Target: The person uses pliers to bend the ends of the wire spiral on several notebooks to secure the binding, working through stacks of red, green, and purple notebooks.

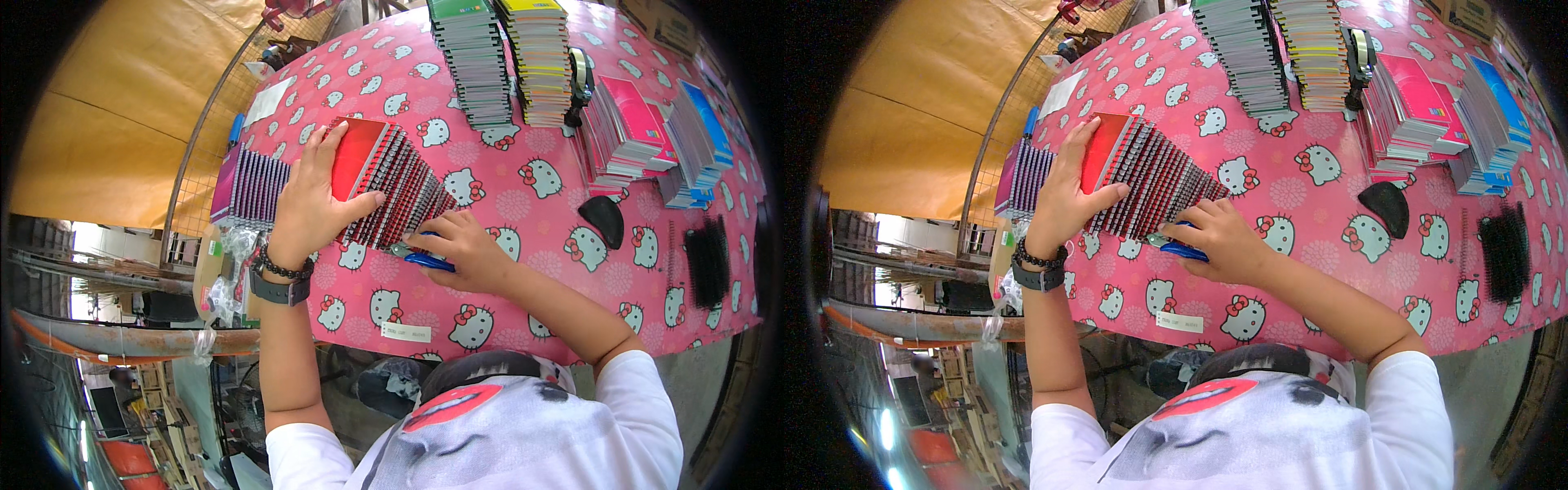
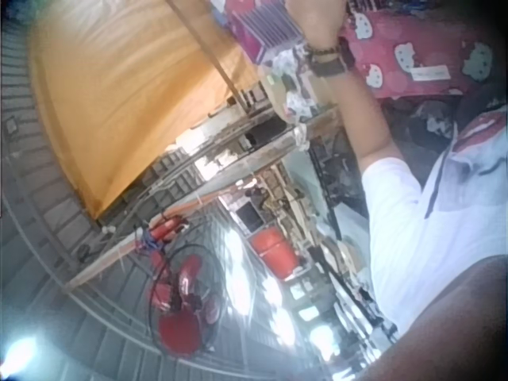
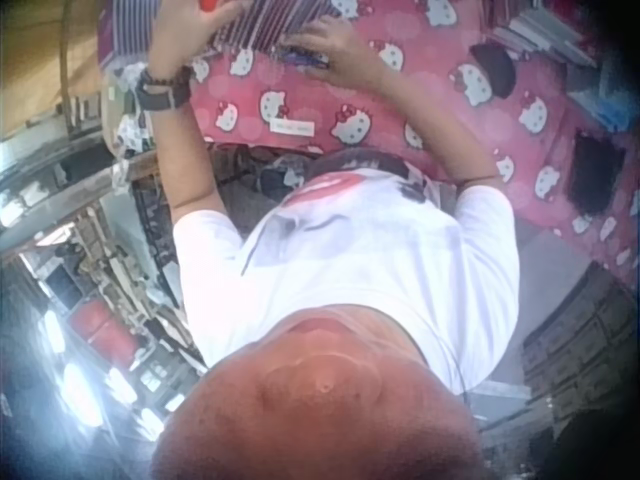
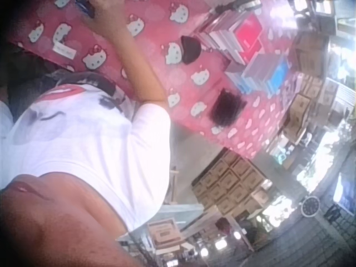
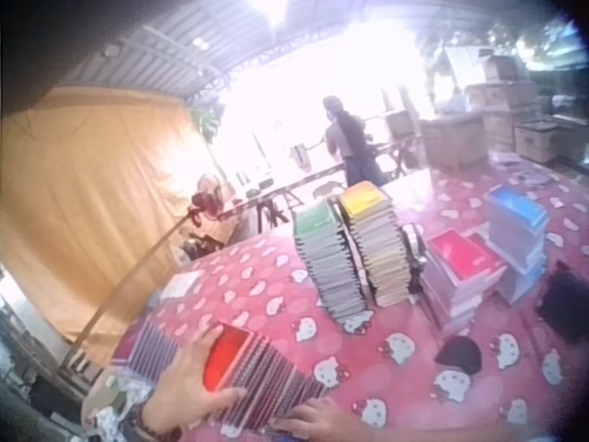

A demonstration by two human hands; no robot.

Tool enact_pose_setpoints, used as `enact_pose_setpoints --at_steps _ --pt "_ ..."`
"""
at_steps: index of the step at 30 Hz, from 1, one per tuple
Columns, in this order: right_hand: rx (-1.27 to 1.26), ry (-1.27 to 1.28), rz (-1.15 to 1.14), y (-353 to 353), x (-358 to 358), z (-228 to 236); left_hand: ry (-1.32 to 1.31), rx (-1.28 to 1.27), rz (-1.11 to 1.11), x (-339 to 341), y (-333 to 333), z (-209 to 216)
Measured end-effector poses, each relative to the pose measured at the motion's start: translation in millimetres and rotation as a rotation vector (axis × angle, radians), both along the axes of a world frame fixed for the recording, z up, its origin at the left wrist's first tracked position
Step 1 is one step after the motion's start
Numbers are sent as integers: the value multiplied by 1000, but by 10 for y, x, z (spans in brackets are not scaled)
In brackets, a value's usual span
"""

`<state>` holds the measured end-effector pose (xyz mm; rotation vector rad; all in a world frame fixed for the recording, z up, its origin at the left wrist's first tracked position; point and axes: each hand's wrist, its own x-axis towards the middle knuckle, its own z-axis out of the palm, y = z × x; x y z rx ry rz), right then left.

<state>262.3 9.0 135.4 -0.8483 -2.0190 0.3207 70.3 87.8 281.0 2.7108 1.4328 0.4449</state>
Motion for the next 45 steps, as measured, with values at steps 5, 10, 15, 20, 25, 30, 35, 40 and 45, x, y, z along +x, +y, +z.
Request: enact_pose_setpoints --at_steps 5,10,15,20,25,30,35,40,45 --pt "-366 137 234 90 36 -13 -6 15 -15 -7 8 -15" --pt "-1361 505 650 351 137 -7 10 5 -6 39 -2 8" --pt "-278 75 159 32 67 -88 -13 14 -25 -21 32 -19" --pt "-50 0 60 17 51 -139 -5 15 -26 7 9 -16" --pt "-1183 385 486 111 106 -27 10 20 -6 9 -3 -17" --pt "-286 192 179 51 47 -193 9 24 -3 21 -7 -7" --pt "-22 -19 27 -5 51 -207 15 37 -4 6 -8 -13" --pt "-1198 363 460 127 121 -203 6 25 -6 14 0 -13" --pt "-568 187 249 22 67 -230 7 27 -3 6 -1 -10"
